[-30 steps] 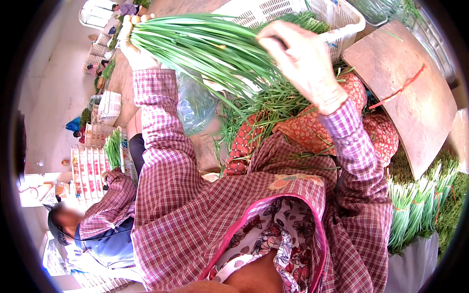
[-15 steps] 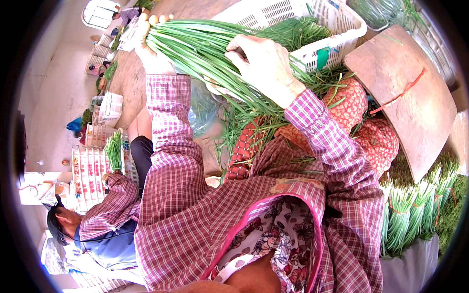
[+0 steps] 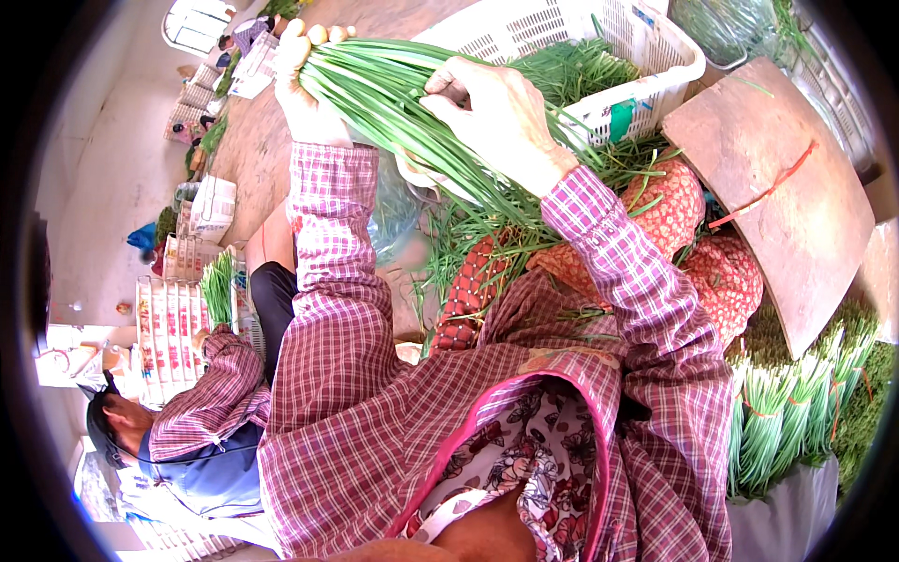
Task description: The person picks up bundles of green onions, aligns them, and removes loose or yellowed leaves by hand before placing them into a white plastic crate.
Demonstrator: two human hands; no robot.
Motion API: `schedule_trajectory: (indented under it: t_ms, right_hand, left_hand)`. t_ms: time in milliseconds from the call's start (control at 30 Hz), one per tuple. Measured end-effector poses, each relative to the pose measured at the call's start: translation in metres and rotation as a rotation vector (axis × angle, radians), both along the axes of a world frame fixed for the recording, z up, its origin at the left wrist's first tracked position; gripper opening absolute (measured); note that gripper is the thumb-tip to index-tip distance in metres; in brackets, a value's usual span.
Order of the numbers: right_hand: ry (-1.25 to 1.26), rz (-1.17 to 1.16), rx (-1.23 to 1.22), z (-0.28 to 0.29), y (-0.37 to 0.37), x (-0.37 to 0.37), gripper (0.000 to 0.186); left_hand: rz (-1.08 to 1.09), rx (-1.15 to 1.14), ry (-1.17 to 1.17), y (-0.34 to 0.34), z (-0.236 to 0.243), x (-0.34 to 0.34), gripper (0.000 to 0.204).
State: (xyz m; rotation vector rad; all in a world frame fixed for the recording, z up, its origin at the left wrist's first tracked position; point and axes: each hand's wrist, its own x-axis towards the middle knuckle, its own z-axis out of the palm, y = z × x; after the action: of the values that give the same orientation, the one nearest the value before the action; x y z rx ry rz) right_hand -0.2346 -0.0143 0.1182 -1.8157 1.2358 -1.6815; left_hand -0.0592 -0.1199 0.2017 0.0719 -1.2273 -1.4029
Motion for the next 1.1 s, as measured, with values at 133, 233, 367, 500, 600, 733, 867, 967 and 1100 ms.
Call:
schedule_trajectory:
  t_ms: [133,233,367,500,600,733,867,967,1100]
  right_hand:
    - [0.059,0.013,-0.062,0.005,0.001,-0.003,0.018]
    - [0.101,-0.016,-0.132,0.001,0.002,-0.010,0.016]
    - [0.139,0.020,-0.103,-0.002,0.004,-0.023,0.015]
    - [0.126,0.102,-0.119,0.008,0.014,-0.022,0.016]
    - [0.219,0.024,-0.132,0.006,0.014,-0.032,0.011]
    - [0.199,0.082,-0.112,0.018,0.025,-0.024,0.008]
    - [0.347,0.185,0.048,0.016,0.037,-0.043,0.009]
    - [0.348,0.348,0.093,-0.001,0.052,-0.053,0.009]
    - [0.582,0.221,0.183,-0.020,0.054,-0.061,0.014]
  left_hand:
    - [0.002,0.040,0.007,0.007,0.001,-0.001,0.027]
    - [0.011,0.048,-0.013,0.009,0.002,-0.002,0.028]
    - [0.026,0.044,-0.030,0.004,0.001,-0.003,0.029]
    - [0.129,0.090,-0.071,0.026,0.014,-0.007,0.024]
    - [0.068,0.173,-0.027,0.031,0.009,-0.030,0.030]
    - [0.218,0.121,-0.200,0.014,0.017,-0.012,0.031]
    - [0.288,0.055,-0.231,-0.024,0.004,-0.011,0.026]
    - [0.400,0.000,-0.154,-0.030,0.026,0.003,0.024]
    - [0.608,-0.328,-0.396,0.007,0.058,-0.014,0.021]
